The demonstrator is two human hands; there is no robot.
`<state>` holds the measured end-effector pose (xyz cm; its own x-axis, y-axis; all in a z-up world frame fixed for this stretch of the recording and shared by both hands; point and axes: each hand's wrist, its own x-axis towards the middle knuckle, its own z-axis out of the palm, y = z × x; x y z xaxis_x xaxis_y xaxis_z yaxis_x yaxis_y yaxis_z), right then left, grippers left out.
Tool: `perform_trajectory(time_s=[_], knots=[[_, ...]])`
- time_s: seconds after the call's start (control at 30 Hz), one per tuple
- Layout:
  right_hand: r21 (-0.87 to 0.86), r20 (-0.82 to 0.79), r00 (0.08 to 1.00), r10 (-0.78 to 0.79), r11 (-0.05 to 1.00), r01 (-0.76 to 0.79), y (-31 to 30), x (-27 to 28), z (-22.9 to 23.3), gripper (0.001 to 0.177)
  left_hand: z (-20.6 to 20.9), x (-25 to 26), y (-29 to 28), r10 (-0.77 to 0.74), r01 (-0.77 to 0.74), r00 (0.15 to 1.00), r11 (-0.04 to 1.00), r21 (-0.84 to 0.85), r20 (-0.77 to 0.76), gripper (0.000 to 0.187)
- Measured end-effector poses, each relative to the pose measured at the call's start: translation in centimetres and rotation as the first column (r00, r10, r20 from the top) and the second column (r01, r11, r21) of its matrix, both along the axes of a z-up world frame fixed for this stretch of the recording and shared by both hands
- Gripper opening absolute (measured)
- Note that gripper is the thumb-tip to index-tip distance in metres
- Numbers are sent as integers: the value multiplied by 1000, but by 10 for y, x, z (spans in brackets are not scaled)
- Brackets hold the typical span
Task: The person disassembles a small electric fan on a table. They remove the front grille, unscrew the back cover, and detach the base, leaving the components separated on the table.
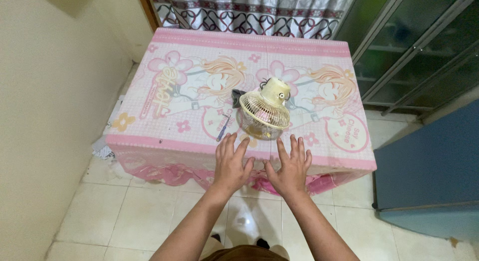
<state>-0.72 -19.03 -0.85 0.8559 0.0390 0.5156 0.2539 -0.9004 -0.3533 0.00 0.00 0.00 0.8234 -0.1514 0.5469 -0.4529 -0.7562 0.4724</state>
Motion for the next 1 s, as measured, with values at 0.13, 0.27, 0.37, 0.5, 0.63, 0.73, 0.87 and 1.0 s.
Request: perform_trajectory(time_s=[0.13, 0.27, 0.37, 0.5, 0.63, 0.73, 0.87, 1.0], knots=[[10, 13, 1000, 8, 1000, -8, 0, -1, 0, 78, 4, -2, -1, -6, 7, 998, 1000, -20, 65, 58], [12, 10, 1000, 12, 1000, -13, 1, -2, 2, 78, 7, -2, -2, -6, 8, 997, 1000, -19, 75, 59], [17, 7, 1000, 14, 1000, -14, 1, -2, 1, 78, 5, -2, -3, 3, -2, 999, 1000, -11, 46, 59], [12, 11, 1000, 12, 1000, -12, 0, -2, 1, 78, 3, -3, -3, 3, -2, 1000, 1000, -18, 26, 59], [14, 17, 1000, 13, 1000, -13, 0, -2, 0, 77, 3, -4, -3, 0, 0, 999, 1000, -20, 35, 59], [14, 2, 1000, 11, 1000, -11, -1, -1, -2, 79, 3, -4, -3, 4, -3, 1000, 1000, -19, 29, 59], [17, 4, 1000, 14, 1000, -14, -4, -1, -5, 79, 3, -3, -5, 7, -7, 1000, 1000, -18, 23, 59], [24, 11, 1000, 24, 999, -24, -8, -1, -10, 78, 1, -4, -7, 2, -1, 1000, 1000, -10, 31, 58]])
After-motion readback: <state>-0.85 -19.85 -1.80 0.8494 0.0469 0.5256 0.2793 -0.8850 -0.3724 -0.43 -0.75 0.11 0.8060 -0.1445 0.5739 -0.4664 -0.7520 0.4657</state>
